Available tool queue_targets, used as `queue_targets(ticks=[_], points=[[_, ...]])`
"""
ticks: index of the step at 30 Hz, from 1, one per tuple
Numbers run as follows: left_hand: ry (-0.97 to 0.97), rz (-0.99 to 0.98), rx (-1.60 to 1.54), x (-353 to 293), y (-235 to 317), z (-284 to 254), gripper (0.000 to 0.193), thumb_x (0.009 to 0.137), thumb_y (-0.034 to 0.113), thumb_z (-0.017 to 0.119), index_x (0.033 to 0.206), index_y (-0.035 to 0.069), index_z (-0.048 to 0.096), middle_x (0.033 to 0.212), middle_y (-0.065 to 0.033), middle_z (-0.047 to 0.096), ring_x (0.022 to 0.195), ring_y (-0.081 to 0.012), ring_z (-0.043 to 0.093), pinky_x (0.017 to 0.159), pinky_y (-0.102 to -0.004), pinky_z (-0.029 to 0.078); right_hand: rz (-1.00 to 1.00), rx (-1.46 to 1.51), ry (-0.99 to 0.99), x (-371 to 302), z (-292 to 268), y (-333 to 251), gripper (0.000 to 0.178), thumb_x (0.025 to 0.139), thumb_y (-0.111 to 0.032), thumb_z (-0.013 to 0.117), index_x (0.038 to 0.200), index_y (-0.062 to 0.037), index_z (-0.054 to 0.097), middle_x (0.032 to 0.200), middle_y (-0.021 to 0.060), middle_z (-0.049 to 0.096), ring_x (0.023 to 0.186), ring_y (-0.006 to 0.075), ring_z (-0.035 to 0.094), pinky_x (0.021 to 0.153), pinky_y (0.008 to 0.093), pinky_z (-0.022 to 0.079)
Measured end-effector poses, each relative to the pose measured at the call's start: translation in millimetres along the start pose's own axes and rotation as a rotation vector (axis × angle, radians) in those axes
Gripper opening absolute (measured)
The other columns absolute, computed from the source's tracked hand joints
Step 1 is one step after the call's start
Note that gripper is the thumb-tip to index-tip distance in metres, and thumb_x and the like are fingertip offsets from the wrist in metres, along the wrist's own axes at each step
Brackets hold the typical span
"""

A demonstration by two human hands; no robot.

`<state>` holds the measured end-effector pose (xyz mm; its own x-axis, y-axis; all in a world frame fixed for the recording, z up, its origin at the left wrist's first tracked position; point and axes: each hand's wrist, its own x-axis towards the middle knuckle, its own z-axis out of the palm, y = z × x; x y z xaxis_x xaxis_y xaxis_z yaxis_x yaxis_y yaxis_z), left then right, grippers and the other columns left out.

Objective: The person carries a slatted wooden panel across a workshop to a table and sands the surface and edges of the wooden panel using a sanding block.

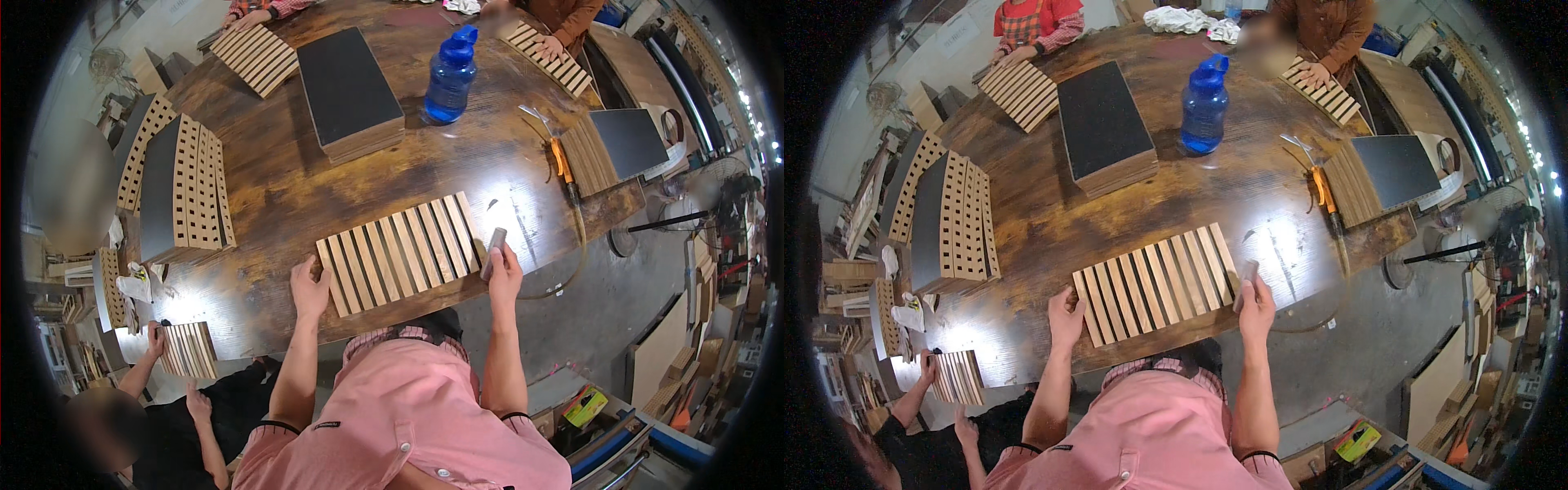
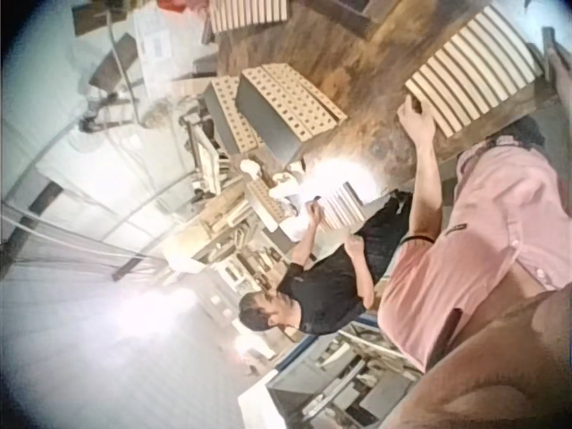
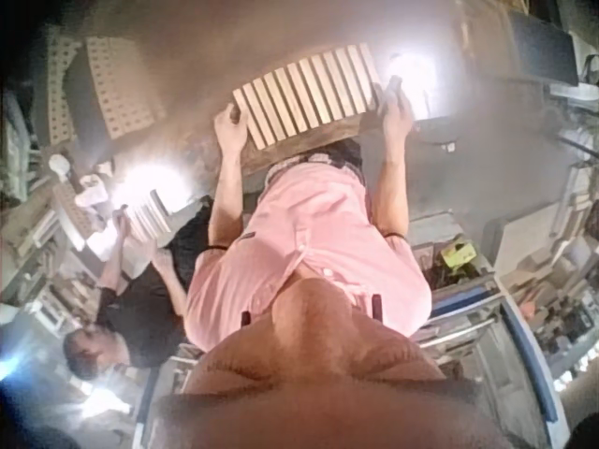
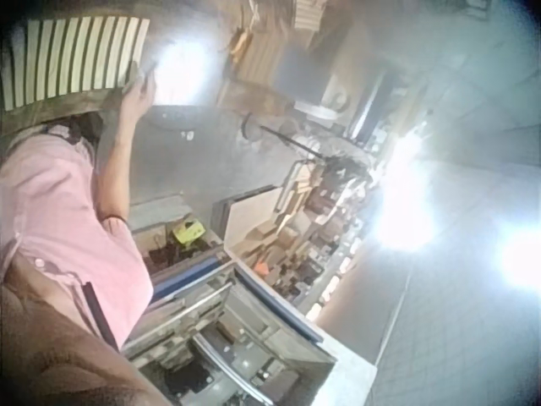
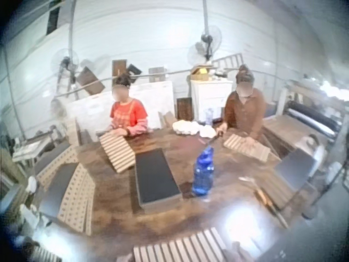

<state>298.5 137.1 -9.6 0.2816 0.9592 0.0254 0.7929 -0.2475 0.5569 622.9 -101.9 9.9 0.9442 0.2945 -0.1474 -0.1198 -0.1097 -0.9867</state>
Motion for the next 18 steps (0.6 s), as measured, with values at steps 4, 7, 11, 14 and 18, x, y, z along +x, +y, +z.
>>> queue_targets(ticks=[4,7,11,14,18], points=[[-0.26,-0.25,-0.435,15.1,35.9,4.2,0.033,0.097,0.016,0.069,0.126,-0.001,0.068,0.105,-0.0126,0.067,0.09,-0.021,0.065,0.085,-0.0333,0.052,-0.043,-0.228,-0.146,50.6,18.9,2.7,0.034,0.099,-0.017,0.069,0.125,0.0048,0.069,0.117,0.012,0.069,0.11,0.0205,0.064,0.097,0.0322,0.049],[-0.142,-0.261,-0.385,22.0,39.8,19.9,0.028,0.098,0.013,0.067,0.122,-0.002,0.068,0.098,-0.0099,0.069,0.084,-0.0183,0.066,0.082,-0.0316,0.052,-0.149,-0.335,-0.273,82.7,39.6,11.9,0.033,0.096,-0.02,0.07,0.122,0.0012,0.071,0.123,0.02,0.069,0.112,0.0264,0.066,0.1,0.0359,0.048],[-0.074,-0.306,-0.679,19.4,38.9,32.6,0.022,0.1,0.011,0.064,0.116,-0.003,0.069,0.101,-0.009,0.069,0.09,-0.0177,0.067,0.085,-0.0315,0.052,-0.014,-0.328,-0.397,104.4,56.0,0.9,0.038,0.1,-0.024,0.065,0.127,0.0041,0.068,0.122,0.0166,0.071,0.107,0.0235,0.067,0.095,0.0347,0.05],[0.117,-0.265,-0.623,14.6,43.0,27.9,0.021,0.1,0.009,0.063,0.117,-0.003,0.068,0.108,-0.0104,0.069,0.096,-0.0178,0.067,0.089,-0.0322,0.052,0.002,-0.218,-0.406,94.1,51.2,-22.1,0.042,0.102,-0.026,0.064,0.132,0.0044,0.065,0.12,0.0109,0.071,0.103,0.0186,0.064,0.091,0.0321,0.05],[0.21,-0.283,-0.613,4.2,86.7,-23.2,0.028,0.101,0.008,0.063,0.127,-0.002,0.062,0.119,-0.0115,0.068,0.108,-0.0179,0.064,0.097,-0.0329,0.05,0.13,0.054,-0.296,64.8,33.8,-64.9,0.038,0.106,-0.02,0.058,0.137,0.0012,0.061,0.111,0.0019,0.066,0.1,0.0136,0.059,0.09,0.0299,0.047]])
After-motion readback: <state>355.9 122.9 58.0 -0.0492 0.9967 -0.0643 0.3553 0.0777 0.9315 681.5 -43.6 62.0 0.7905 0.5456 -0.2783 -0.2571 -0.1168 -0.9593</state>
